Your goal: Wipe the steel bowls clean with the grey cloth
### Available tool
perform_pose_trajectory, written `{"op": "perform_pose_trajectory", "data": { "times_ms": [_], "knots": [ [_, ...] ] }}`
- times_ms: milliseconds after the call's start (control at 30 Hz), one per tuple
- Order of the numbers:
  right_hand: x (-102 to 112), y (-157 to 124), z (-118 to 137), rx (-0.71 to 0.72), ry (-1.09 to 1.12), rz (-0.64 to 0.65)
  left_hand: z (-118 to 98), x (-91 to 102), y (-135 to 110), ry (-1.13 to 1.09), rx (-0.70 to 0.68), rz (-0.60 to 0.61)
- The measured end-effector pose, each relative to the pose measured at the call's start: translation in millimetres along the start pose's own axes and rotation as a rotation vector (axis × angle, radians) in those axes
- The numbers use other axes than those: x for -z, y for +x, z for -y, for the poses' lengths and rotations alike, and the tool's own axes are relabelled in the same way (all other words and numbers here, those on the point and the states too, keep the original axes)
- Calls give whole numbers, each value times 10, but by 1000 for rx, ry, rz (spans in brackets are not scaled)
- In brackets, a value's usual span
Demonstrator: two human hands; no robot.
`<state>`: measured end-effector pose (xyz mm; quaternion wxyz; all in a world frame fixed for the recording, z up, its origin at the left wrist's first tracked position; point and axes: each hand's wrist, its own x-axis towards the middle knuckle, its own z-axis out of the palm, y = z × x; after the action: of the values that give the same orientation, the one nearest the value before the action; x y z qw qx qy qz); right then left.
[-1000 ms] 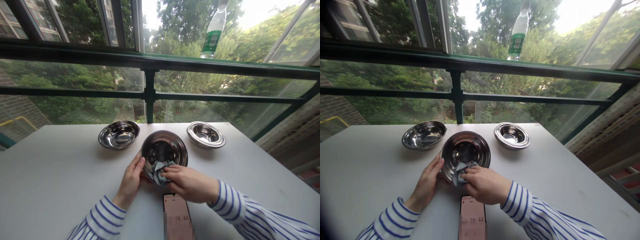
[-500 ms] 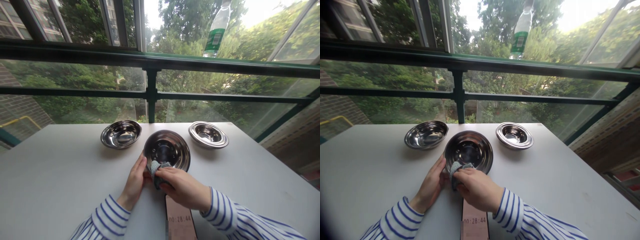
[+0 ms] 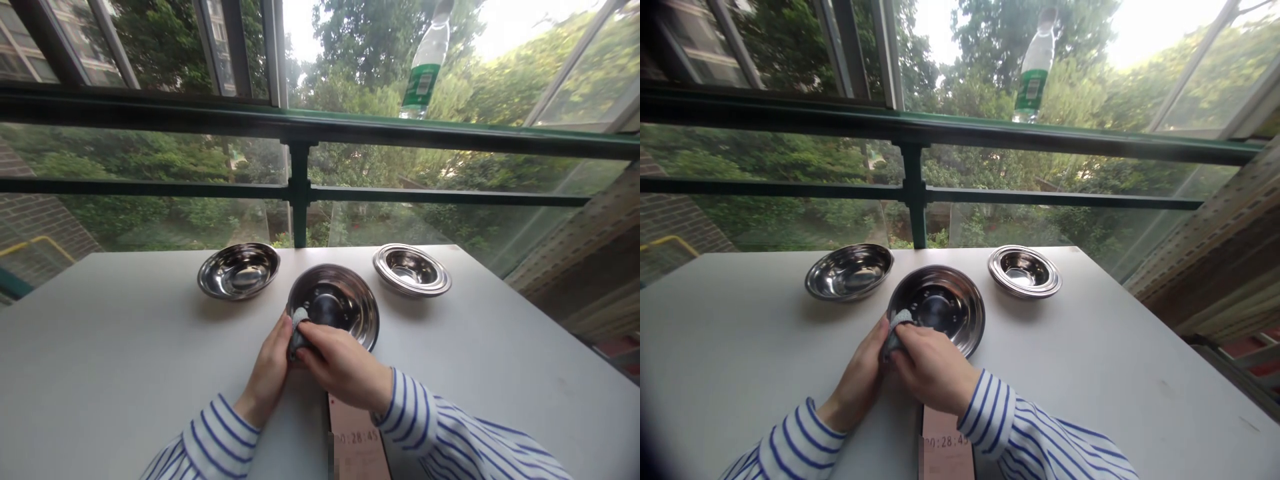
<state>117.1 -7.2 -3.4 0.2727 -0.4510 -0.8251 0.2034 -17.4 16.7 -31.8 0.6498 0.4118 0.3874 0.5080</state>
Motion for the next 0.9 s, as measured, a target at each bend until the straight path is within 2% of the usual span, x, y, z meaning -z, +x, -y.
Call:
{"op": "perform_pose_trajectory", "data": {
  "times_ms": [100, 200, 333, 467, 567, 700, 733, 800, 900],
  "knots": [
    [-74, 44, 10, 7, -2, -65, 17, 28, -7, 26, 8, 4],
    [-71, 7, 7, 88, -67, 38, 0, 61, -4, 52, -35, -31],
    [198, -209, -87, 127, -204, 234, -71, 69, -12, 89, 73, -7],
    [457, -365, -214, 153, -292, 323, -115, 34, -31, 124, 84, -8],
    [365, -306, -204, 193, -169, 297, -83, 9, -28, 131, 71, 5],
    [48, -123, -99, 170, -19, 113, -24, 51, -3, 117, -4, 13],
    [11, -102, -86, 177, -24, 108, -21, 71, 2, 124, -26, 1],
    [41, -120, -92, 196, -62, 160, -35, 101, 3, 154, -27, -23],
    [276, -247, -158, 199, -165, 299, -82, 92, -14, 215, 23, -32]
  ]
}}
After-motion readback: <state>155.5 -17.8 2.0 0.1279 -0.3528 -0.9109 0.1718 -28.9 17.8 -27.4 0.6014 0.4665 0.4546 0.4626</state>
